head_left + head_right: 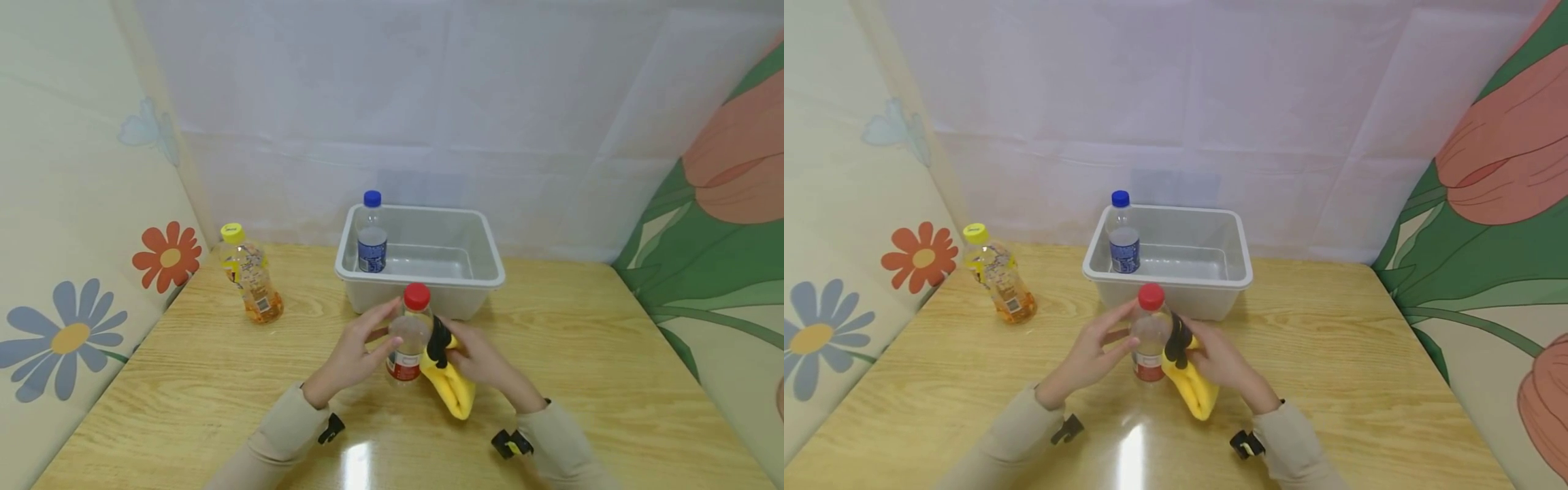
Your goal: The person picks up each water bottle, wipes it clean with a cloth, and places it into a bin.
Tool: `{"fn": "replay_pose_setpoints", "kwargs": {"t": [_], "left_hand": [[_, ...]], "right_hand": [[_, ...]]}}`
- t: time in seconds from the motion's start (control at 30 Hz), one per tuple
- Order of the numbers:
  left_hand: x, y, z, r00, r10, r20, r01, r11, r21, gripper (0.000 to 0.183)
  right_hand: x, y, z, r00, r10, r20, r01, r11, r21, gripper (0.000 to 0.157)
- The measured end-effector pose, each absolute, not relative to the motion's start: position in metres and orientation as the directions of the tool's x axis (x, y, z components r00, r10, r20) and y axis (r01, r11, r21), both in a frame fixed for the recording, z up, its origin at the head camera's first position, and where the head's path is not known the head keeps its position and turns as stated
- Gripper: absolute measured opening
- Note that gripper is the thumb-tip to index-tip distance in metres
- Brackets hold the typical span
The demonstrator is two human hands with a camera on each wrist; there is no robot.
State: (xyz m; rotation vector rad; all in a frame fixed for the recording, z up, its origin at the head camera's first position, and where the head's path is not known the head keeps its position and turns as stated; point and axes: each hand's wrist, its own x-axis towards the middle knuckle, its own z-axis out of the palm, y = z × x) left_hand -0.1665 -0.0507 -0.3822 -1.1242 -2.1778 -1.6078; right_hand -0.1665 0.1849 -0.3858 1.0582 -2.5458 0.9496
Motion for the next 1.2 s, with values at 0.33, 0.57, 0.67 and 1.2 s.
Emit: {"fn": "replay_pose_setpoints", "kwargs": {"t": [0.33,0.57,0.67,1.2], "left_hand": [[-0.167,-0.05,-0.383,-0.671,0.451,0.589,0.695,0.103,0.712,0.055],[-0.166,-0.05,-0.38,-0.659,0.463,0.592,0.703,0.101,0.704,0.053],[-0.166,-0.051,-0.379,-0.667,0.47,0.579,0.693,0.107,0.713,0.053],[-0.167,-0.051,-0.379,-0.665,0.479,0.573,0.688,0.094,0.719,0.053]], "right_hand": [[-0.163,0.183,-0.397,-0.788,-0.539,0.297,-0.603,0.578,-0.55,0.057],[-0.161,0.185,-0.395,-0.802,-0.533,0.269,-0.578,0.578,-0.576,0.056],[-0.159,0.188,-0.392,-0.803,-0.532,0.269,-0.578,0.585,-0.569,0.057],[-0.14,0.225,-0.374,-0.783,-0.546,0.298,-0.622,0.697,-0.358,0.063]]}}
